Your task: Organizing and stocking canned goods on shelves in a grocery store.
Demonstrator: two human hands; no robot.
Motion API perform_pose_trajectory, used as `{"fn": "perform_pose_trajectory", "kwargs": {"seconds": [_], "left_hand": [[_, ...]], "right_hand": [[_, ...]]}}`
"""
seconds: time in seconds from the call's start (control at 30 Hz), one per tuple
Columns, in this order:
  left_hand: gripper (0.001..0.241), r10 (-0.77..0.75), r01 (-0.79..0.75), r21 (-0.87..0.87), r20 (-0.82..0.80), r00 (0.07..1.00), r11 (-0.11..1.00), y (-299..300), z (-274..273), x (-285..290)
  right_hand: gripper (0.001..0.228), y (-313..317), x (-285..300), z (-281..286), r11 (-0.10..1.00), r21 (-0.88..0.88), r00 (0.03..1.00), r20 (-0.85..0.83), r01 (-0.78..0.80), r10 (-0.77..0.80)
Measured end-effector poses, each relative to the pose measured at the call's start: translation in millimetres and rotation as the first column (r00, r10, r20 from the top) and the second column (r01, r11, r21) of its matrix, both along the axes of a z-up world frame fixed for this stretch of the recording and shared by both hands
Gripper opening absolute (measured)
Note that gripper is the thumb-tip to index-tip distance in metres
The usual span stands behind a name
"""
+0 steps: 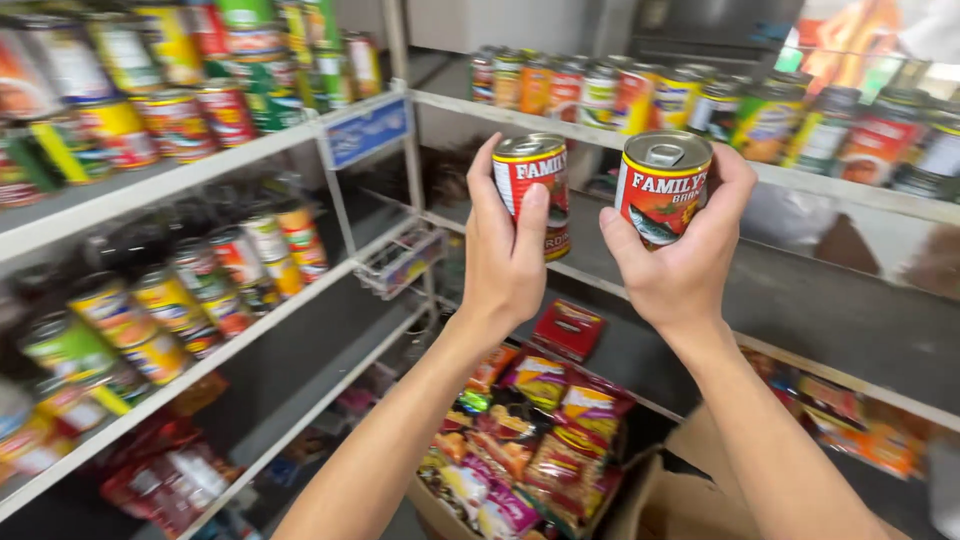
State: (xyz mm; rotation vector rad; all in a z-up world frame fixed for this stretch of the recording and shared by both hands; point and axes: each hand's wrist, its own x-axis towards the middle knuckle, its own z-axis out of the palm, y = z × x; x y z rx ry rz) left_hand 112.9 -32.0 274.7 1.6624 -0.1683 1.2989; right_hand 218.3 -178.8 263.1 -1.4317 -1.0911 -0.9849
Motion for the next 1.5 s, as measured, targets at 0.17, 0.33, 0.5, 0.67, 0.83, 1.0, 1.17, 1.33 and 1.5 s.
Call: {"fn": "perform_pose_trajectory", "kwargs": {"seconds": [0.17, 0.33, 0.5, 0.67, 0.83, 1.0, 1.17, 1.33, 1.5], "left_hand": [[0.053, -0.144, 0.146, -0.040, 0.033, 0.989, 0.989, -63, -14, 46], [0.050, -0.274, 0.275, -0.083, 0.030, 0.961, 0.958, -126, -24, 71], [0.056, -0.389, 0.373, -0.150, -0.097, 0.916, 0.916, -177, -27, 93], [0.057, -0.452, 0.421, -0.193, -0.162, 0.877, 0.886, -214, -26, 106], [0.055, -0.510, 0.483, -0.194, -0.131, 0.850, 0.854, -236, -41, 123], [0.053, -0.531, 0.495, -0.216, -0.160, 0.832, 0.842, -247, -38, 140], [0.051, -0.559, 0.539, -0.167, -0.116, 0.821, 0.826, -252, -33, 165], [0.052, -0.663, 0.638, -0.202, -0.099, 0.742, 0.743, -254, -21, 193], [0.050, -0.612, 0.602, -0.114, -0.116, 0.782, 0.790, -245, -18, 226]], "right_hand": [[0.075, -76, 23, -10, 0.999, -0.005, 0.993, -0.104, 0.054, -0.054], [0.076, -141, 41, -31, 0.994, -0.018, 0.974, -0.196, 0.112, -0.113], [0.073, -195, 56, -46, 0.997, 0.075, 0.938, -0.345, 0.015, 0.012], [0.071, -235, 58, -50, 0.992, 0.096, 0.916, -0.400, 0.087, -0.042], [0.063, -264, 57, -58, 0.983, 0.069, 0.925, -0.355, 0.172, -0.137], [0.051, -278, 57, -55, 0.983, 0.143, 0.897, -0.440, 0.119, -0.044], [0.050, -287, 72, -47, 0.971, 0.090, 0.910, -0.377, 0.224, -0.174], [0.049, -283, 96, -38, 0.967, 0.123, 0.905, -0.396, 0.223, -0.159], [0.051, -279, 128, -32, 0.972, 0.136, 0.899, -0.420, 0.192, -0.119]]}}
